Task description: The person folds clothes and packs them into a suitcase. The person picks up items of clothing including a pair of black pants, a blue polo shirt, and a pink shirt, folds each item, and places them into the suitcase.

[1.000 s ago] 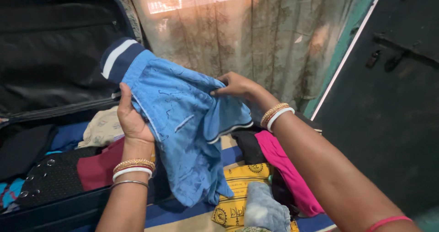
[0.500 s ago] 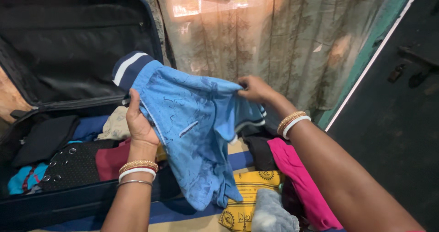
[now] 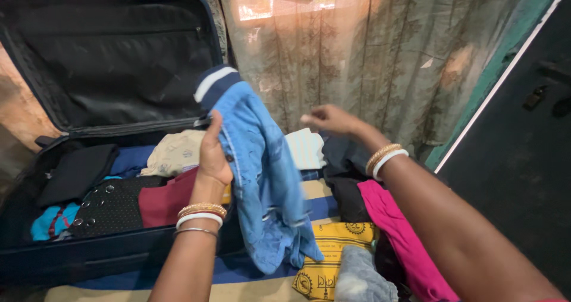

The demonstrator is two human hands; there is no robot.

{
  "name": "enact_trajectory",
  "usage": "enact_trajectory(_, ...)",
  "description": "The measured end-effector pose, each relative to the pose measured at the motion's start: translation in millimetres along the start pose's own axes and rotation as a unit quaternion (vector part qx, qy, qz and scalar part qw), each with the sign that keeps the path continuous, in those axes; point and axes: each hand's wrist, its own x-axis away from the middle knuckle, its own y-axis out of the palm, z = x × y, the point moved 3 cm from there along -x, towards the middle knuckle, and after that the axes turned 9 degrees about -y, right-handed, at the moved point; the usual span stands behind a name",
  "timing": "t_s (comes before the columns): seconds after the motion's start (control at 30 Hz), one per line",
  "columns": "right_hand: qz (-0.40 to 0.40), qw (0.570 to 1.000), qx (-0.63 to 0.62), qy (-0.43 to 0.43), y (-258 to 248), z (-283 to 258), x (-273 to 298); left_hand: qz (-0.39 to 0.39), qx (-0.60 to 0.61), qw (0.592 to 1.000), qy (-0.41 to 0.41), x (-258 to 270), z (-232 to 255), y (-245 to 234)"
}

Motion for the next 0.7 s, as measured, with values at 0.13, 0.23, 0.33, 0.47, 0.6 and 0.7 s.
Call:
enact_trajectory(0.13, -0.104, 0.967, -0.233, 0.01, 53, -27, 18, 0.014, -0.047, 0.998, -0.032, -10, -10, 3)
enact_trajectory(0.23, -0.095, 0.963, -0.25, 0.022, 89, -29, 22, 0.024, -0.043, 0.998, -0.04, -12, -9, 6)
enact_trajectory(0.33, -0.068, 0.972, -0.221, 0.045, 112, -4, 22, 0.014, -0.054, 0.998, -0.011, -12, -6, 8)
enact_trajectory(0.47, -0.006, 0.974, -0.223, 0.026, 105, 26, 24, 0.015, -0.041, 0.999, 0.003, -10, 3, 5)
enact_trajectory(0.6, 0.078, 0.919, -0.382, 0.059, 79, 18, 36, 0.026, -0.027, 0.999, 0.03, -8, 15, 5)
enact_trajectory(0.7, 0.053, 0.865, -0.497, 0.047, 78, -11, 41, 0.054, -0.005, 0.997, 0.053, -10, 15, 9)
